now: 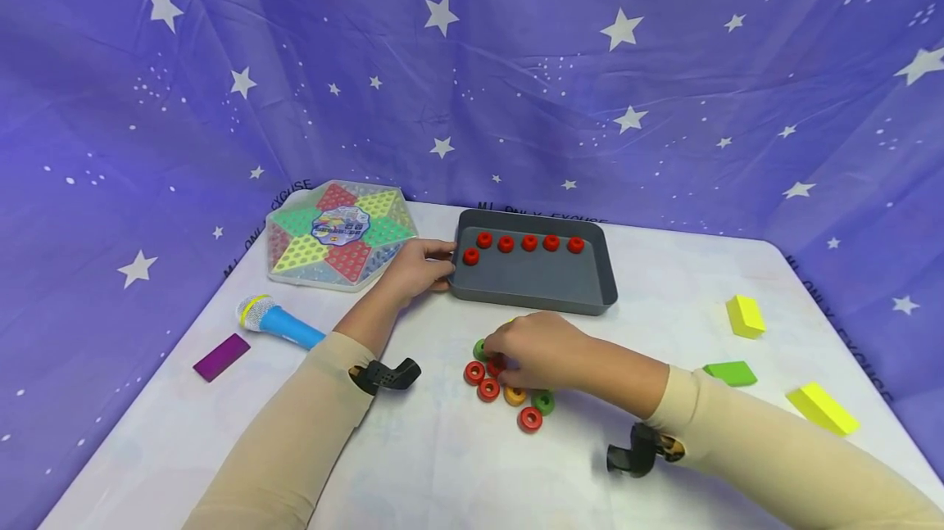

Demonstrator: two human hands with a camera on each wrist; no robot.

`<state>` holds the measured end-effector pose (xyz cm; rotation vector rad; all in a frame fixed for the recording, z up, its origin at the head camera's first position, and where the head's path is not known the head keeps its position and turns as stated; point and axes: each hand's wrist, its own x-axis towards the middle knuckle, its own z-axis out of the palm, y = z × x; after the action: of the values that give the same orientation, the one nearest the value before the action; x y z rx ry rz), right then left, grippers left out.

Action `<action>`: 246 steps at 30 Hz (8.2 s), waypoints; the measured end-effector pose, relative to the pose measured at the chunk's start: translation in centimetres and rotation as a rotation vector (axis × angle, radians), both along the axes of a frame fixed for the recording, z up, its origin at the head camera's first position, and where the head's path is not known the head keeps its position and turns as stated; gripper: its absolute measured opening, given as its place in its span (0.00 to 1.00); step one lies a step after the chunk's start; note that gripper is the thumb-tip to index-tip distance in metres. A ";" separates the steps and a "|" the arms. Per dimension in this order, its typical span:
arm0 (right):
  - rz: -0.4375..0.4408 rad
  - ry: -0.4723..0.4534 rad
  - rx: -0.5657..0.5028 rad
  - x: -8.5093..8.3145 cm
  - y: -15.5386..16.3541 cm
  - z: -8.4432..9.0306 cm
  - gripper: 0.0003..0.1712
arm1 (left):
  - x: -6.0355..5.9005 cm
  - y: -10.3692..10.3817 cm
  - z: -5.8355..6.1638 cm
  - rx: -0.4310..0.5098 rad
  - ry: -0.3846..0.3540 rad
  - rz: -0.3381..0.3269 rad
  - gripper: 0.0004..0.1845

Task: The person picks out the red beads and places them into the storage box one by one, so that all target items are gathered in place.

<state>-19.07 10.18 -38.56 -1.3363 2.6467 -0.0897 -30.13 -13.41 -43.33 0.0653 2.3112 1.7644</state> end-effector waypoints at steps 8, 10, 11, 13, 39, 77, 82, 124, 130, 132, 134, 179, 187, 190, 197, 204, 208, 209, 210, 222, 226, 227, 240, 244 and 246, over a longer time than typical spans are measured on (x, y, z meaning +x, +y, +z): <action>-0.063 -0.090 -0.066 -1.8 1.3 3.7 0.11 | 0.0 0.0 0.1 0.004 -0.002 -0.007 0.25; -0.077 -0.083 -0.079 -3.2 1.6 4.8 0.11 | -0.1 0.0 0.0 0.006 0.000 -0.008 0.25; -0.085 -0.074 -0.080 -4.0 1.8 5.3 0.12 | -0.1 0.0 0.0 0.006 0.000 -0.008 0.25; -0.103 -0.065 -0.088 -5.8 2.2 5.9 0.12 | -0.2 0.0 0.0 0.008 -0.001 -0.007 0.25; -0.079 -0.050 0.071 -17.1 -1.2 0.9 0.15 | 0.1 0.2 -0.1 0.024 -0.012 -0.019 0.25; 0.016 -0.040 -0.138 2.6 0.1 -1.4 0.10 | 0.1 -0.1 0.1 0.033 -0.008 -0.007 0.24; 0.026 -0.026 -0.141 2.7 0.3 -0.9 0.10 | 0.2 0.0 0.2 0.030 -0.009 -0.002 0.24; -0.254 -0.063 0.023 -15.6 2.3 1.0 0.18 | 0.3 0.0 0.2 0.036 -0.021 -0.002 0.25; -0.279 -0.061 -0.004 -14.9 2.3 2.9 0.22 | 0.1 0.0 0.2 0.040 -0.019 -0.008 0.25; -0.290 -0.060 -0.044 -14.1 2.3 4.2 0.23 | 0.1 0.1 0.2 0.041 -0.011 -0.007 0.25; -0.277 -0.062 -0.092 -12.9 2.2 5.4 0.22 | 0.0 0.1 0.3 0.036 -0.006 -0.003 0.25; -0.148 -0.069 -0.116 -1.9 2.0 5.8 0.17 | 0.2 -0.1 0.2 0.044 -0.018 -0.017 0.26; -0.198 -0.110 -0.058 -7.2 4.9 7.8 0.18 | 0.3 -0.1 0.1 0.043 -0.020 -0.018 0.27; -0.203 -0.123 -0.056 -9.7 5.9 7.3 0.17 | 0.3 -0.2 0.1 0.041 -0.028 -0.013 0.27; -0.222 -0.114 -0.036 -14.5 6.5 5.2 0.13 | 0.6 -0.4 0.3 0.037 -0.039 -0.005 0.26; -0.264 -0.130 0.089 -16.7 5.0 3.1 0.16 | 0.6 -0.4 0.1 0.041 -0.035 -0.012 0.27; -0.300 -0.156 0.127 -16.9 4.5 2.3 0.15 | 0.4 -0.1 0.1 0.047 -0.022 -0.017 0.27; -0.307 -0.162 0.133 -16.9 4.4 2.2 0.15 | 0.4 -0.1 0.1 0.048 -0.020 -0.019 0.27; -0.308 -0.165 0.136 -16.9 4.3 2.0 0.14 | 0.4 -0.1 0.1 0.048 -0.017 -0.020 0.27; -0.337 -0.040 0.022 -14.1 5.5 5.1 0.24 | 0.3 -0.2 -0.2 0.053 -0.014 -0.015 0.26; -0.311 0.016 -0.087 -10.0 6.2 6.5 0.21 | 0.2 -0.2 -0.1 0.047 -0.013 -0.013 0.26; -0.300 0.022 -0.114 -8.7 6.4 6.7 0.20 | 0.1 -0.2 -0.1 0.044 -0.011 -0.012 0.26; -0.108 -0.131 -0.268 4.8 6.6 0.5 0.18 | 0.0 -0.1 0.1 0.034 -0.018 -0.008 0.26; -0.066 -0.095 -0.313 5.9 6.6 -1.4 0.18 | 0.0 0.0 0.2 0.032 -0.022 -0.012 0.26; -0.035 -0.061 -0.332 6.1 6.4 -2.0 0.17 | 0.0 0.0 0.3 0.032 -0.021 -0.015 0.26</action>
<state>-12.95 16.63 -40.51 -1.3513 2.6871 -0.5879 -30.15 -13.44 -43.04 0.0690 2.2621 1.7868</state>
